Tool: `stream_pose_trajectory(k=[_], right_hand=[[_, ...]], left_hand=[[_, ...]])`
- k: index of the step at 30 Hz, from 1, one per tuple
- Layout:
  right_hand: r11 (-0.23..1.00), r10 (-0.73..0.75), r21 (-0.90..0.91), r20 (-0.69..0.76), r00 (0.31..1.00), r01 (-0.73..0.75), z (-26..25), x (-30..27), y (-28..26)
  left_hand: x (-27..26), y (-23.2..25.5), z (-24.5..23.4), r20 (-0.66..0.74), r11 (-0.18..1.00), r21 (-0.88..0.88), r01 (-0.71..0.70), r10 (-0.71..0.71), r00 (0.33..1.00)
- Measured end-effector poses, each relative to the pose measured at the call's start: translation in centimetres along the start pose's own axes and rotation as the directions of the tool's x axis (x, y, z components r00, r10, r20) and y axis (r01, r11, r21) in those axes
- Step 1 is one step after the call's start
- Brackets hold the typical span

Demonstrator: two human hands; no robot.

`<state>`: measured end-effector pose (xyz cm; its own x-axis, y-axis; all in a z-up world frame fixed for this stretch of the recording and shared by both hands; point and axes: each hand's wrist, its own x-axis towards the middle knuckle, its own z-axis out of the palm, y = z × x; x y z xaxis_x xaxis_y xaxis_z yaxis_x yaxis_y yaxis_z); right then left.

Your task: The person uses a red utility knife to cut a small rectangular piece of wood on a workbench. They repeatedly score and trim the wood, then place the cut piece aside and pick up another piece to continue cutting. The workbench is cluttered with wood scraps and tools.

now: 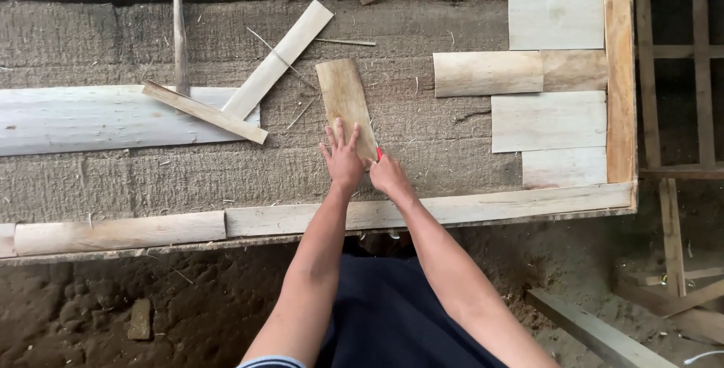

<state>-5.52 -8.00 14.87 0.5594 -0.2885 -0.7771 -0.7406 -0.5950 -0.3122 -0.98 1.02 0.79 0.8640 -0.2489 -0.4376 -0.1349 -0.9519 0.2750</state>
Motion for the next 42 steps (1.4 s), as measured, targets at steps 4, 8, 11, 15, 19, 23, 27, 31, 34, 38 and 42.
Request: stream_pose_trajectory(k=[4,8,11,15,19,23,27,31,34,38,42], right_hand=[[1.0,-0.009,-0.011,0.006,1.0,0.009,2.0,2.5,2.0],[1.0,0.001,-0.002,0.013,1.0,-0.001,2.0,1.3,1.8],[1.0,0.006,0.003,0.016,1.0,-0.006,2.8,2.2,2.7],[1.0,-0.002,0.005,0.016,1.0,0.002,2.7,1.8,3.9],[0.999,0.004,0.032,0.025,1.0,-0.005,4.9,2.8,5.8],[0.999,0.008,0.037,0.013,1.0,-0.008,5.0,2.5,6.5],[0.998,0.018,0.053,0.019,1.0,-0.019,5.1,1.9,6.4],[0.998,0.03,0.063,0.026,0.999,-0.031,5.1,1.6,6.7],[0.997,0.028,0.067,0.022,0.999,-0.03,5.1,1.1,6.8],[0.996,0.018,0.085,0.037,0.999,-0.021,5.1,1.0,7.0],[0.997,0.018,0.072,0.038,0.999,-0.021,5.5,1.6,7.5]], left_hand=[[-0.2,0.3,-0.5,-0.025,1.0,-0.017,0.007,-0.008,1.0],[-0.3,0.5,-0.6,-0.042,1.0,-0.015,0.013,-0.014,0.999],[-0.3,0.4,-0.7,-0.054,1.0,-0.005,0.017,-0.017,0.998],[-0.4,0.3,-0.4,-0.055,0.999,-0.03,0.014,-0.016,0.998],[-0.5,0.2,0.6,-0.054,0.999,-0.034,0.019,-0.021,0.998],[-0.5,0.5,-0.1,-0.058,0.999,-0.033,0.008,-0.01,0.998],[-1.0,0.5,-0.8,-0.062,0.999,-0.038,0.015,-0.017,0.998],[-0.2,0.1,0.0,-0.067,0.999,-0.038,0.008,-0.011,0.998],[-0.1,-0.1,0.5,-0.076,0.997,-0.074,-0.002,-0.003,0.997],[-0.1,-0.2,0.0,-0.071,0.995,-0.094,-0.023,0.017,0.997],[-0.2,-0.4,0.1,-0.065,0.994,-0.104,-0.024,0.017,0.998]])
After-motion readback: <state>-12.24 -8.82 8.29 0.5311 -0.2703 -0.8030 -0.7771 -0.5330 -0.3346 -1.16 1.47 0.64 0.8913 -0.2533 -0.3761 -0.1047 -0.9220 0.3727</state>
